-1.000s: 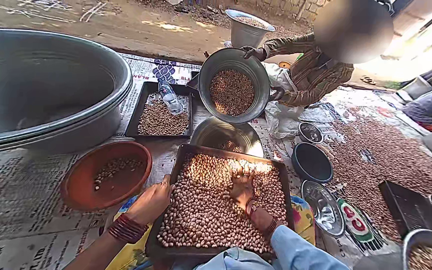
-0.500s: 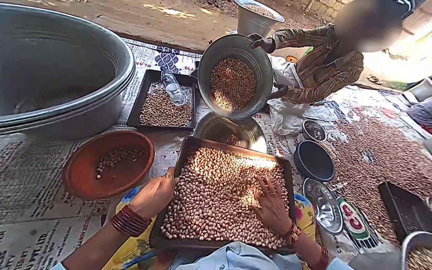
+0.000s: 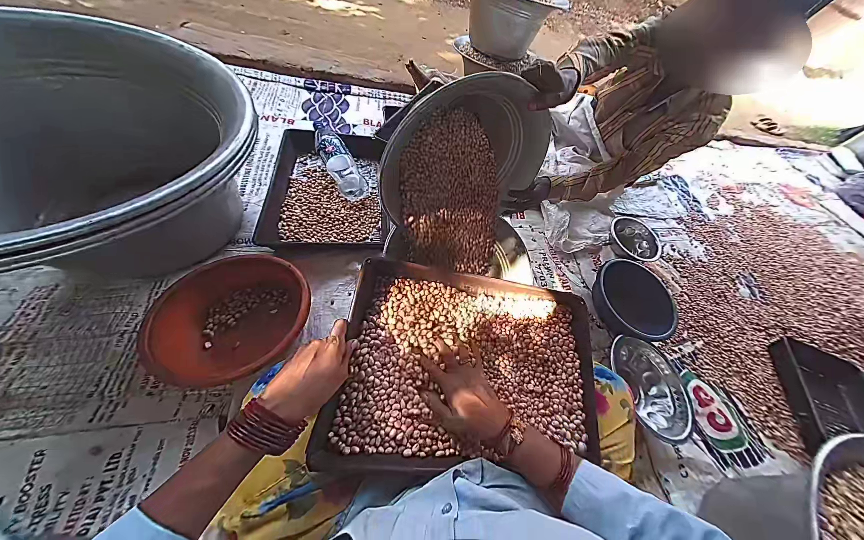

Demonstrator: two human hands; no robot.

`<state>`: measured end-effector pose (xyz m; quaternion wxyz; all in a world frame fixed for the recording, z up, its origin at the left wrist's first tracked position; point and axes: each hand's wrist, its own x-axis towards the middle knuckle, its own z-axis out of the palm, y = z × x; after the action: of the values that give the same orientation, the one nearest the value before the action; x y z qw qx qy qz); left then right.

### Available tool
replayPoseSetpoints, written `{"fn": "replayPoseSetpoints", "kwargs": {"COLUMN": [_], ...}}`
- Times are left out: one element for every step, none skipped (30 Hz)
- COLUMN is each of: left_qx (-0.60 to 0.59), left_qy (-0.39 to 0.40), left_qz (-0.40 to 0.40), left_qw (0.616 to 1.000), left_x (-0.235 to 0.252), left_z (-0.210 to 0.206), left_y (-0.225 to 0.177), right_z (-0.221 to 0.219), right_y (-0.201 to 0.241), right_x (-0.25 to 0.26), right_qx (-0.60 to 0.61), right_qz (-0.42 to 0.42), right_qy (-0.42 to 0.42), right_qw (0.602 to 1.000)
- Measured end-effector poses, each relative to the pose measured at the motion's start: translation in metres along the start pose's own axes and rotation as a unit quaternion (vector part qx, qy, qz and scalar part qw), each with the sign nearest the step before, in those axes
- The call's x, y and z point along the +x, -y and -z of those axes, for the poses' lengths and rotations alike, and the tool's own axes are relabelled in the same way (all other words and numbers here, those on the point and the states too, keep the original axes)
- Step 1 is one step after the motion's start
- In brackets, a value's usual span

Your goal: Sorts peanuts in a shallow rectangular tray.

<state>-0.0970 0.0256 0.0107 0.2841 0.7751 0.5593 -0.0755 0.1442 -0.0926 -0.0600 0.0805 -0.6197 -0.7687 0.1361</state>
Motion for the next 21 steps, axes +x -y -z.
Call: {"fn": "replayPoseSetpoints", "kwargs": {"left_qx": [0.003,0.006,0.011,0.013,0.013,0.012,0.006,0.000,-0.002,0.000,0.005,0.011,0.018,0.019,0.016,0.014,0.012,0.009,0.007,0.005,0.005], "left_qy": [-0.005,-0.012,-0.025,-0.040,-0.051,-0.055,-0.053,-0.046,-0.039,-0.026,-0.010,0.006,0.013,0.014,0.017,0.019,0.022,0.026,0.028,0.029,0.029], "left_qz": [-0.005,-0.013,-0.022,-0.030,-0.034,-0.032,-0.027,-0.020,-0.013,-0.004,0.008,0.021,0.028,0.030,0.032,0.033,0.035,0.037,0.038,0.039,0.038], "left_qw": [1.000,1.000,0.999,0.999,0.998,0.998,0.998,0.999,0.999,1.000,1.000,1.000,0.999,0.999,0.999,0.999,0.999,0.999,0.999,0.999,0.999], "left_x": [-0.001,-0.001,-0.002,-0.002,-0.002,-0.002,-0.001,-0.001,-0.002,-0.004,-0.006,-0.007,-0.007,-0.007,-0.007,-0.007,-0.007,-0.006,-0.006,-0.005,-0.005], "left_z": [-0.001,-0.001,-0.003,-0.003,-0.003,-0.004,-0.004,-0.004,-0.004,-0.002,0.001,0.003,0.003,0.002,0.002,0.002,0.001,0.000,-0.001,0.000,-0.001], "left_y": [0.000,0.000,-0.001,-0.001,-0.001,-0.001,-0.002,-0.003,-0.005,-0.008,-0.012,-0.016,-0.017,-0.017,-0.017,-0.016,-0.014,-0.013,-0.012,-0.012,-0.011], "right_z": [0.000,0.002,0.004,0.007,0.011,0.018,0.025,0.031,0.038,0.047,0.054,0.056,0.050,0.048,0.054,0.054,0.045,0.030,0.019,0.013,0.009], "right_y": [-0.006,-0.014,-0.025,-0.040,-0.057,-0.074,-0.090,-0.101,-0.105,-0.099,-0.091,-0.084,-0.081,-0.070,-0.047,-0.026,-0.011,-0.003,0.004,0.009,0.012], "right_x": [-0.019,-0.038,-0.057,-0.071,-0.082,-0.086,-0.086,-0.080,-0.071,-0.060,-0.051,-0.052,-0.062,-0.059,-0.042,-0.019,0.001,0.021,0.031,0.031,0.022], "right_qx": [-0.025,-0.062,-0.103,-0.138,-0.161,-0.184,-0.201,-0.212,-0.211,-0.183,-0.129,-0.048,0.050,0.129,0.163,0.135,0.087,0.042,0.019,0.018,0.027], "right_qz": [0.024,0.030,0.023,0.010,-0.006,-0.028,-0.047,-0.066,-0.095,-0.145,-0.192,-0.200,-0.175,-0.160,-0.171,-0.182,-0.172,-0.154,-0.133,-0.108,-0.075], "right_qy": [-0.013,-0.022,-0.034,-0.051,-0.065,-0.074,-0.074,-0.076,-0.058,-0.004,0.055,0.067,0.035,0.035,0.055,0.068,0.065,0.057,0.056,0.061,0.060], "right_qw": [0.999,0.997,0.994,0.989,0.985,0.980,0.976,0.972,0.971,0.972,0.971,0.976,0.983,0.978,0.970,0.972,0.979,0.985,0.989,0.992,0.995]}}
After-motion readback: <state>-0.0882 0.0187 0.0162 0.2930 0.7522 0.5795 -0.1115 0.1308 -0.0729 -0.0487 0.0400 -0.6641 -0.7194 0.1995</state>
